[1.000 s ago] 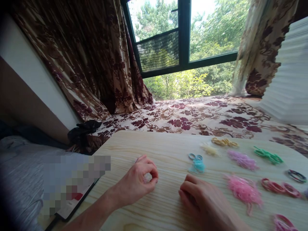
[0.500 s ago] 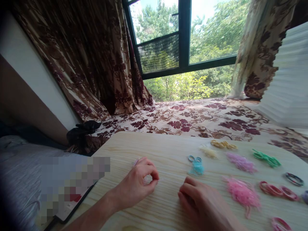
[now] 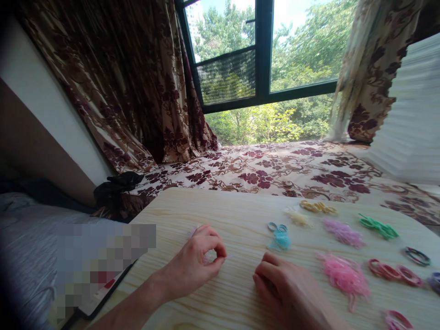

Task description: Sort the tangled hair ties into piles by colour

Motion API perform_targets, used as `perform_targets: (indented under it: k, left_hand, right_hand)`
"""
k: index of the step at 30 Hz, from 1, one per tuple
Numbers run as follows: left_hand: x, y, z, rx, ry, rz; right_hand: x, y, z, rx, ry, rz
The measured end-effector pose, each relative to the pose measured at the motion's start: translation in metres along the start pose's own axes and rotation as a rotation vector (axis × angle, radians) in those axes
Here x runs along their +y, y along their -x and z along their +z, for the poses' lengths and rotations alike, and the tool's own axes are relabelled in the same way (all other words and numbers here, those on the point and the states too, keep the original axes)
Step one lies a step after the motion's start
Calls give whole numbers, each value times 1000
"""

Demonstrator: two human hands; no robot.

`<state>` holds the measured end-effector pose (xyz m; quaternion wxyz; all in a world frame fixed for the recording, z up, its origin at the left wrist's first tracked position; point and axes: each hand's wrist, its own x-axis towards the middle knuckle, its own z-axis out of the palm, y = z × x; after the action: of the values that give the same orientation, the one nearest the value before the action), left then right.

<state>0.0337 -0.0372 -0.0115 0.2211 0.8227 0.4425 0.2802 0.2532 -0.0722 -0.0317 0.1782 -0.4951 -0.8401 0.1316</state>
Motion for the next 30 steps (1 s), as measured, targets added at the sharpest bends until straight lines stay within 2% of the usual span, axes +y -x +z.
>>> perform_targets:
  k: [7, 16, 30]
  left_hand:
    - [0, 0, 0, -1, -6, 9]
    - [2, 1, -1, -5, 1, 4]
    - [1, 1, -1, -18, 0, 24]
  right_hand:
    - [-3, -1, -3, 22, -34, 1]
    - [-2, 0, -2, -12, 38, -8]
    - [-4, 0, -4, 17, -42, 11]
